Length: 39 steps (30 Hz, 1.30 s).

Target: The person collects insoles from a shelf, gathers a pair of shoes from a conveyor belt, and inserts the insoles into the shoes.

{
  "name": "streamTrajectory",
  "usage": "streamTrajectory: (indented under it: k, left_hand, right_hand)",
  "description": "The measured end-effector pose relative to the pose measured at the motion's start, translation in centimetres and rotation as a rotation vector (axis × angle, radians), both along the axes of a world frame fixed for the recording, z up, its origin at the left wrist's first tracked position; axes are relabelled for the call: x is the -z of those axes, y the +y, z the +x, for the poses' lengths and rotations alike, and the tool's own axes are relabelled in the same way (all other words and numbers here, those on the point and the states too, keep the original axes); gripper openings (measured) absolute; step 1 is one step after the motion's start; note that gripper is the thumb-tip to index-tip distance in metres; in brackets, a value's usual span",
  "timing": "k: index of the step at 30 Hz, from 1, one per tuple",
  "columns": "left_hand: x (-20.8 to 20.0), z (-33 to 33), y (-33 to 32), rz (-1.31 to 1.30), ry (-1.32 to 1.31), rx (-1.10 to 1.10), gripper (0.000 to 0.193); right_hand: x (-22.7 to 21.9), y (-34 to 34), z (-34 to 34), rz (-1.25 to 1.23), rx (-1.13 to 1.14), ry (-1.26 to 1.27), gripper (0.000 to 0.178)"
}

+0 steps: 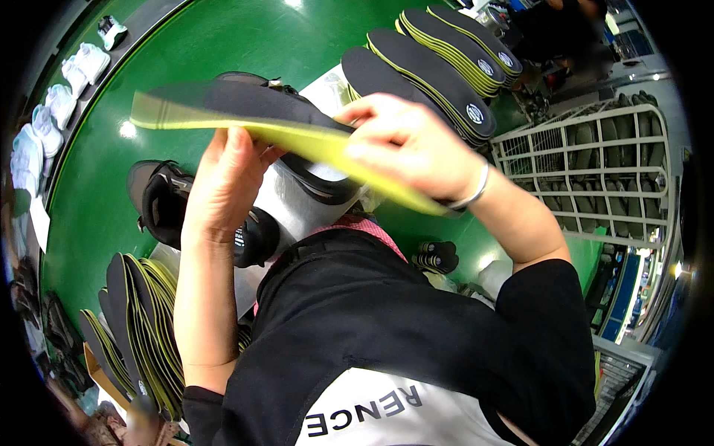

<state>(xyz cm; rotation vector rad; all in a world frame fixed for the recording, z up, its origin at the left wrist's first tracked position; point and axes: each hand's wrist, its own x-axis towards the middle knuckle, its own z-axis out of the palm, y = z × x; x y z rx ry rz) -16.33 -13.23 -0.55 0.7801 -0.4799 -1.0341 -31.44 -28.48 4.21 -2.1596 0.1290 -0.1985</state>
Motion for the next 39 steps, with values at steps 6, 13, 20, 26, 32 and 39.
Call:
streamTrajectory:
  k: [6,13,20,26,32,39]
  left_hand:
    - [-0.4,-1.6,-1.7,0.100,0.087,-0.262,0.026]
    - [0.5,-1.9,-2.1,0.256,-0.745,-0.328,0.068]
    - [5.8,1.4,-4.1,0.425,-1.502,-0.558,0.031]
    - [5.7,2.9,-4.1,0.584,-1.000,-0.653,0.022]
    - [6.4,4.2,-2.7,0.723,-0.839,-0.526,0.027]
    - [5.6,3.0,-2.1,0.650,-1.099,-0.507,0.027]
  right_hand:
    - [1.7,3.1,0.0,-0.077,0.055,-0.025,0.022]
    - [1.1,0.8,-1.2,0.019,0.138,-0.021,0.021]
    - [-0.3,-1.7,-4.7,0.445,0.215,0.559,0.025]
    - [-2.3,-2.0,-2.7,0.536,0.112,0.822,0.022]
    - [3.2,2.8,4.9,-0.494,-0.053,0.702,0.028]
    - [6.8,4.2,7.1,-0.877,-0.045,0.555,0.029]
